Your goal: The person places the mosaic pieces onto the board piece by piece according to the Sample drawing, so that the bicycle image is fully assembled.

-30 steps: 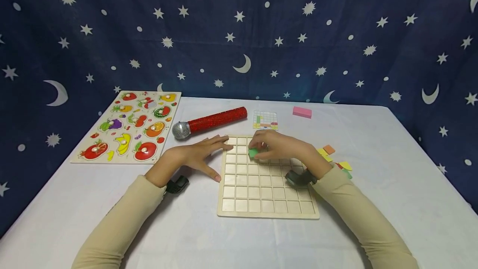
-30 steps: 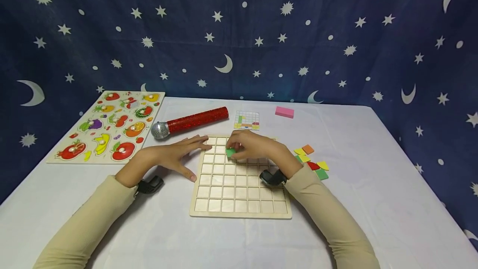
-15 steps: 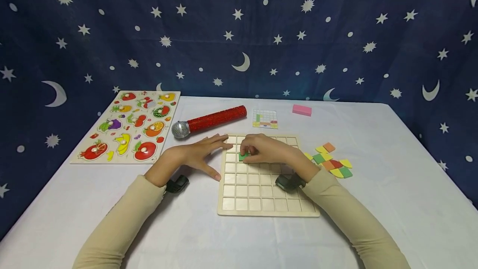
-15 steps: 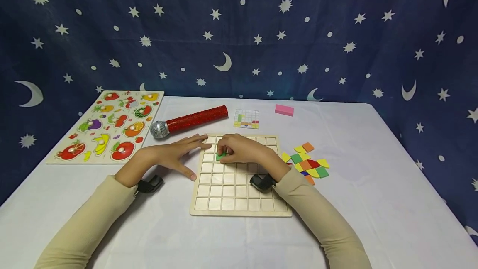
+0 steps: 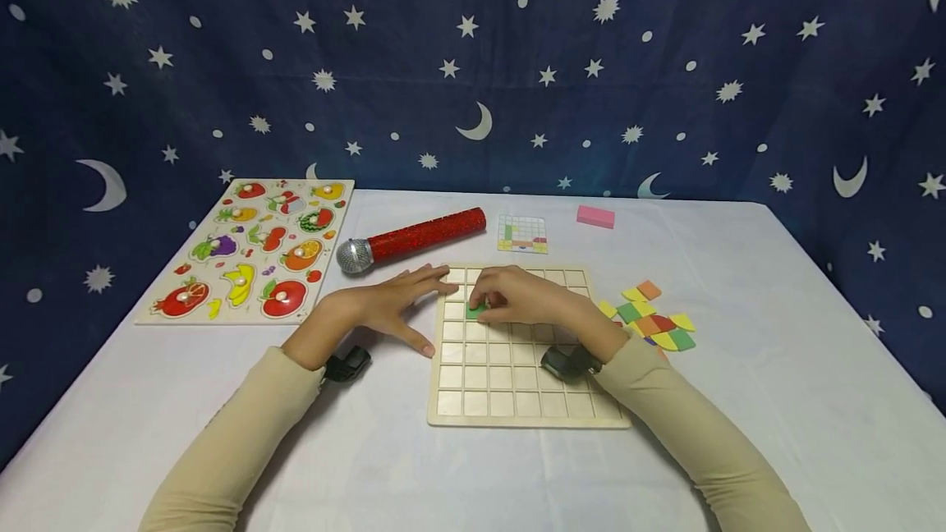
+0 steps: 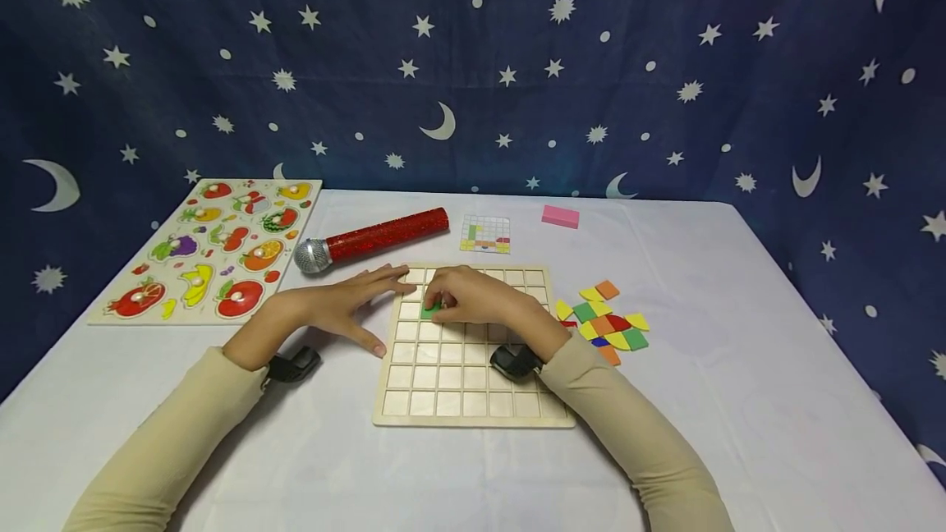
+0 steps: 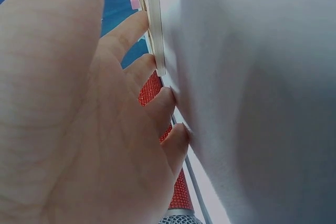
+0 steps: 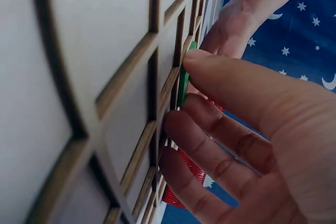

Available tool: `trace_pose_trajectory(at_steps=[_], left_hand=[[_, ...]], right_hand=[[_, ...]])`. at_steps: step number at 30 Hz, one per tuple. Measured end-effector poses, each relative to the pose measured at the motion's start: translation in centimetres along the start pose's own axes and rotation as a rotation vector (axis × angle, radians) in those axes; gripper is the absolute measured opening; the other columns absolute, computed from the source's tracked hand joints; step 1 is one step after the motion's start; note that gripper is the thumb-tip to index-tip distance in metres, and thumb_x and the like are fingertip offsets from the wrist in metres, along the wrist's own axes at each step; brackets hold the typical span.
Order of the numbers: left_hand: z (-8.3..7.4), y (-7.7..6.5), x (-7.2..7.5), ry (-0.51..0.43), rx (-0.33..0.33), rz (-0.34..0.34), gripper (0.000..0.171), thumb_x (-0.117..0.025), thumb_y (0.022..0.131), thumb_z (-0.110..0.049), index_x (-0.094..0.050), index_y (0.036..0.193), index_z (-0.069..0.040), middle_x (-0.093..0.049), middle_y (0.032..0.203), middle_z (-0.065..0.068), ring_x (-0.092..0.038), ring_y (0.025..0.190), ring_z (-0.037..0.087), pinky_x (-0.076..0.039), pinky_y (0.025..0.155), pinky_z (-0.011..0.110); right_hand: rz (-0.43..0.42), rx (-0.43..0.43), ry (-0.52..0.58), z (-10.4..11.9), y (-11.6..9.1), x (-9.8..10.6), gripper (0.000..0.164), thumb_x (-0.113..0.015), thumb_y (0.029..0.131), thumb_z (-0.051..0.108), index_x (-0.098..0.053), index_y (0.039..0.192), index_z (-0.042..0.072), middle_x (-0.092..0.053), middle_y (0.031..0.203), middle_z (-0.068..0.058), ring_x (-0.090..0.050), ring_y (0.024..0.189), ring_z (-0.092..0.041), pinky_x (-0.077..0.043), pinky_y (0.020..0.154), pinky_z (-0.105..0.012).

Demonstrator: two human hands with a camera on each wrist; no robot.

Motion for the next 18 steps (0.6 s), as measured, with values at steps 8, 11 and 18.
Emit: trace_pose_trajectory(at_steps=[8,11,18], left_hand=[[-0.09,0.06,-0.24,-0.028,-0.007,0.001,0.096,-0.082,0.074,-0.047,-0.033,0.152,-0.020,-0.008,0.164,0.009,-0.002,0.150,0.035,-0.012,0.116,0.064],[-0.08,0.11,-0.24,-0.018,-0.007,0.003,0.096,-0.082,0.074,-0.048,-0.033,0.152,-0.021,-0.008,0.164,0.009,-0.002,0.150,0.035,-0.012,0.116,0.063],[0.26,0.38,-0.12,-0.010,0.014,-0.003,0.099,-0.083,0.072,-0.049,-0.031,0.153,-0.025,-0.007,0.164,0.004,0.000,0.151,0.030,-0.011,0.118,0.060]], right_hand=[[0.019,0.001,0.015,-0.04,-0.35,-0.01,0.016,-0.071,0.089,0.007,-0.071,0.103,0.002,-0.065,0.100,-0.006,-0.058,0.083,-0.014,-0.052,0.074,-0.026],[0.028,-0.006,0.011,-0.12,-0.45,0.06,0.017,-0.071,0.089,0.008,-0.071,0.105,0.002,-0.065,0.100,-0.005,-0.058,0.085,-0.015,-0.052,0.076,-0.028],[0.026,-0.032,0.008,-0.51,-0.61,0.43,0.022,-0.071,0.089,0.012,-0.070,0.110,0.005,-0.063,0.101,-0.002,-0.056,0.088,-0.017,-0.052,0.080,-0.029]])
Point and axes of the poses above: each hand's wrist, its own y-axis towards the middle knuckle, its own x-axis out of the back of the hand, z = x × y, the point moved 6 cm from there along y, towards the middle knuckle
